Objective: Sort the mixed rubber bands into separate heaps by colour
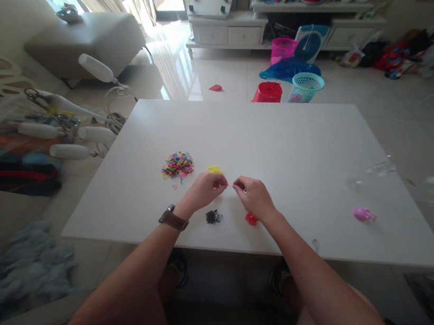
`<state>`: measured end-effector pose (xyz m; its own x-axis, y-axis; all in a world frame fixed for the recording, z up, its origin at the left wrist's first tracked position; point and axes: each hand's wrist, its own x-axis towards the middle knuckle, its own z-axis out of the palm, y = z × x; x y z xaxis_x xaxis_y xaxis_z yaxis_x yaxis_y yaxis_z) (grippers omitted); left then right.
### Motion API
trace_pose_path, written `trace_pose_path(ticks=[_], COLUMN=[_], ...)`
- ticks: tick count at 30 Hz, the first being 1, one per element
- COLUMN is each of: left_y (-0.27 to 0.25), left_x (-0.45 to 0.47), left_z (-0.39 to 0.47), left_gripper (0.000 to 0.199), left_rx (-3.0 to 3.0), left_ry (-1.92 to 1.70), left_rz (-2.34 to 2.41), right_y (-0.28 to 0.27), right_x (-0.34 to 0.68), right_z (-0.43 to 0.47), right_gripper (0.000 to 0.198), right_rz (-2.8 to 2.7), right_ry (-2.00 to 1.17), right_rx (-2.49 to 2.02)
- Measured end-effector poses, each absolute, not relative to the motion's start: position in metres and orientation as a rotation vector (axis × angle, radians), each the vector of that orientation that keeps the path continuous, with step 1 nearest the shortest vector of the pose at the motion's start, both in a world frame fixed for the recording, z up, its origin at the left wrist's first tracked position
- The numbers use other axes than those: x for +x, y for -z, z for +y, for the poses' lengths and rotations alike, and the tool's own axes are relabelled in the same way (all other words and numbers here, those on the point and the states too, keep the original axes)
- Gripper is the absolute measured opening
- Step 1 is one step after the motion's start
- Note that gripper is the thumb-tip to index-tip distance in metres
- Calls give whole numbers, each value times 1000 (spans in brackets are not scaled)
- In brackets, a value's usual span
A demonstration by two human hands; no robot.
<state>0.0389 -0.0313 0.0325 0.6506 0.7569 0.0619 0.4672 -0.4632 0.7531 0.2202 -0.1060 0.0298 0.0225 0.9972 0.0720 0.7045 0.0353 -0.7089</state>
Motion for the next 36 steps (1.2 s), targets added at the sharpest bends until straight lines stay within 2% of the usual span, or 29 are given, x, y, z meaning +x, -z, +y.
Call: trace_pose_path(ticks=[11, 19, 24, 29, 36], left_y=[-13, -10, -16, -27, -28], left_x=[16, 14, 20, 35, 40], left_z=[-10, -11, -14, -25, -29], left_gripper=[18, 15, 11, 19, 13], left_rx=[2289, 2293, 2164, 1904, 1925], left_ry=[-215, -118, -239, -365, -424], left_rz=[1206, 1223, 1167, 842, 865], right_y=[-29, -31, -32, -32, -32], right_x=[222, 222, 222, 220, 219], right_z=[-104, -106, -107, -107, -107], right_gripper=[14, 12, 12, 12, 13], right_rz=[-1747, -1765, -1767, -1784, -1805], right_ry=[-640, -653, -671, -688, -683], right_rx=[-1727, -1727, -1738, -1740, -1757])
